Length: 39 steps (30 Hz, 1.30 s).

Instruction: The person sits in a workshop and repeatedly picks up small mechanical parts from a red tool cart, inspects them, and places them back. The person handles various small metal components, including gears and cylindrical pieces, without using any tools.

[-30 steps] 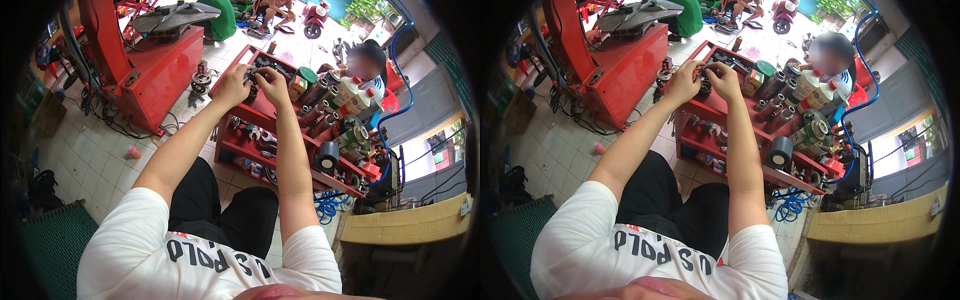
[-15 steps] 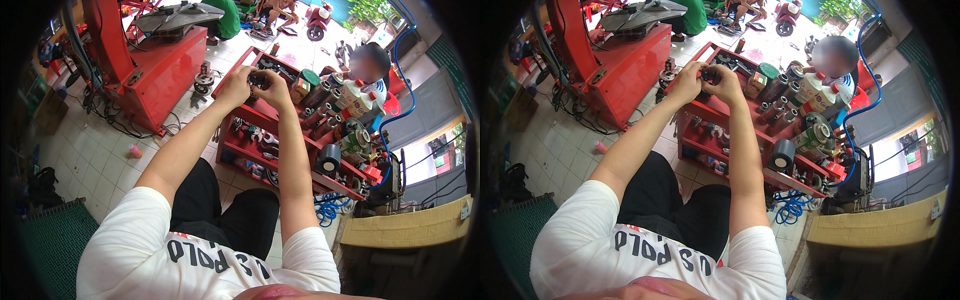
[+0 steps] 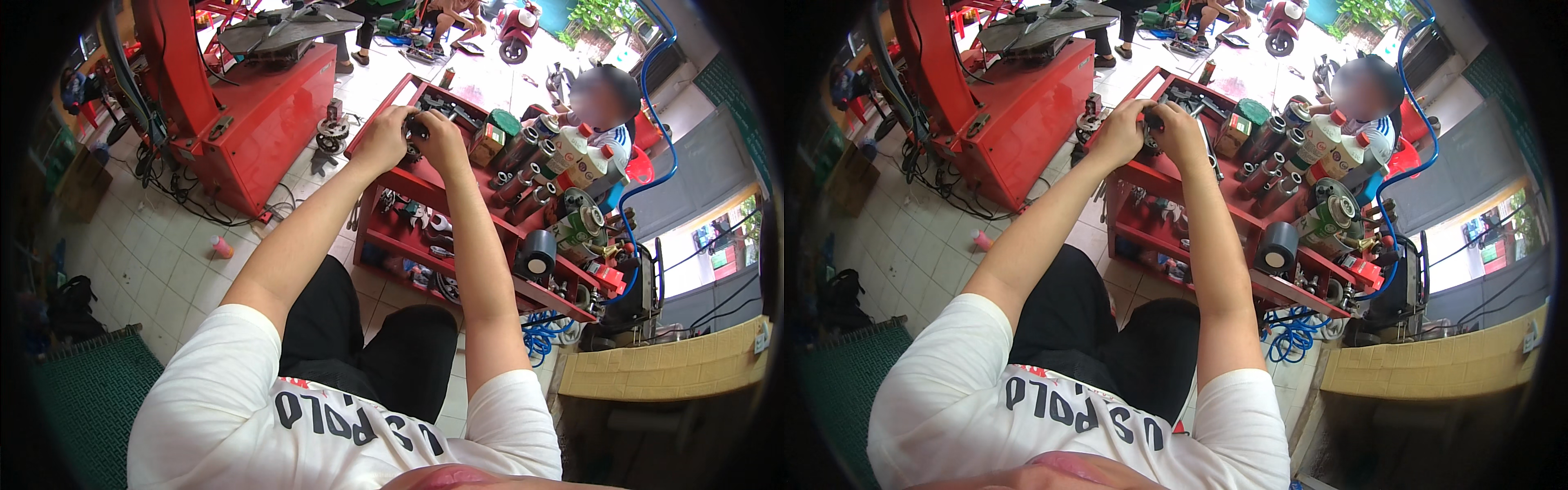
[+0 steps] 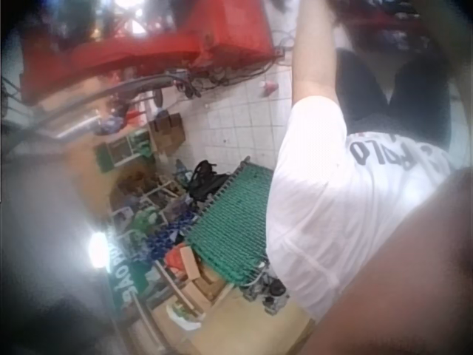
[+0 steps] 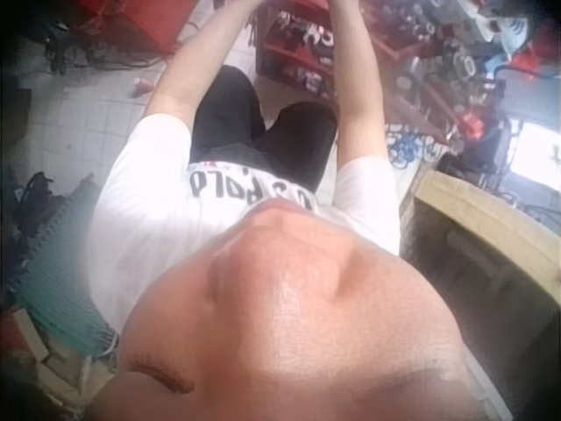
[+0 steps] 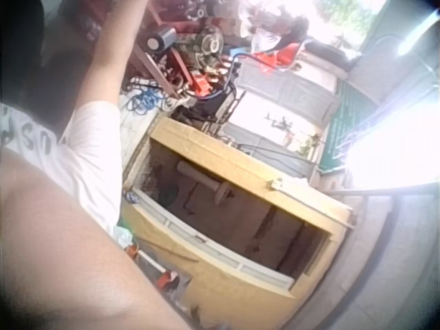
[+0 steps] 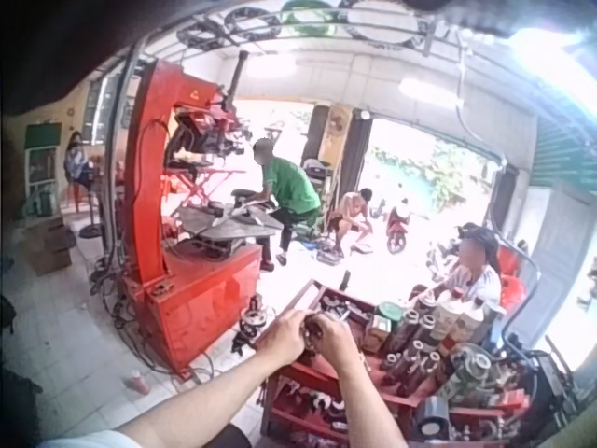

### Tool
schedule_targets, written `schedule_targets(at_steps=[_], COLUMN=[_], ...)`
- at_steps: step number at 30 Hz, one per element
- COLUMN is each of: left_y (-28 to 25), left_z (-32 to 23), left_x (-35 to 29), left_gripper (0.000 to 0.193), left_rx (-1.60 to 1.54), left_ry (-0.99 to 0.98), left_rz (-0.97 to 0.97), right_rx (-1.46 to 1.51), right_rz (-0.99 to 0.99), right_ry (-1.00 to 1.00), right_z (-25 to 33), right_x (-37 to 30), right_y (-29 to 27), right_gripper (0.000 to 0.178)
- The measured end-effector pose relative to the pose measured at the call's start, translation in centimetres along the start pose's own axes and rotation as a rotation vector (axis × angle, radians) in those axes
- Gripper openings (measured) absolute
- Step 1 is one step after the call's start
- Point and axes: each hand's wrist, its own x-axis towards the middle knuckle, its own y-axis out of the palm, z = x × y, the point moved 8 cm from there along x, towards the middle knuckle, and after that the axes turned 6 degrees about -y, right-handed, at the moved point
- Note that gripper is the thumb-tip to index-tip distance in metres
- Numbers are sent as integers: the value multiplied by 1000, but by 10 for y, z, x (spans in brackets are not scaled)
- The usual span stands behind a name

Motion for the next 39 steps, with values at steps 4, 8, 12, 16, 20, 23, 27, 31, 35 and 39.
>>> schedule_targets(at_steps=[4, 8, 12, 16, 20, 23, 27, 31, 35, 39], left_y=[2, 2, 3, -2, -4, -5, -3, -1, 0, 2], left_z=[2, 5, 4, 6, 5, 1, 3, 2, -3, 0], left_x=[0, 1, 0, -1, -3, -3, -4, -7, -7, -7], left_gripper=[43, 42, 40, 39, 38, 38, 36, 35, 34, 33], left_rx=[-1, -3, 7, 22, 42, 30, 36, 24, 21, 47], left_ry=[-3, -31, -54, -14, -26, -40, -33, -1, 66, 77], left_rz=[2, -12, -20, -62, -69, -66, -58, -56, -68, -57], right_rx=[42, 44, 75, 121, 35, 3, 32, -96, -362, -268], right_rz=[-12, -51, -110, -58, 228, 227, 297, 305, 394, 379], right_ry=[35, 51, 215, 530, 560, 518, 594, 473, 448, 461], right_z=[-1, 0, -21, -41, -51, -49, -41, -36, -32, -34], right_x=[0, 0, -6, -21, -30, -29, -28, -30, -29, -33], right_y=[-3, -6, -8, -9, 6, 4, 0, 10, 16, 19], right_gripper=[29, 40, 57, 65, 48, 43, 38, 26, 26, 27])
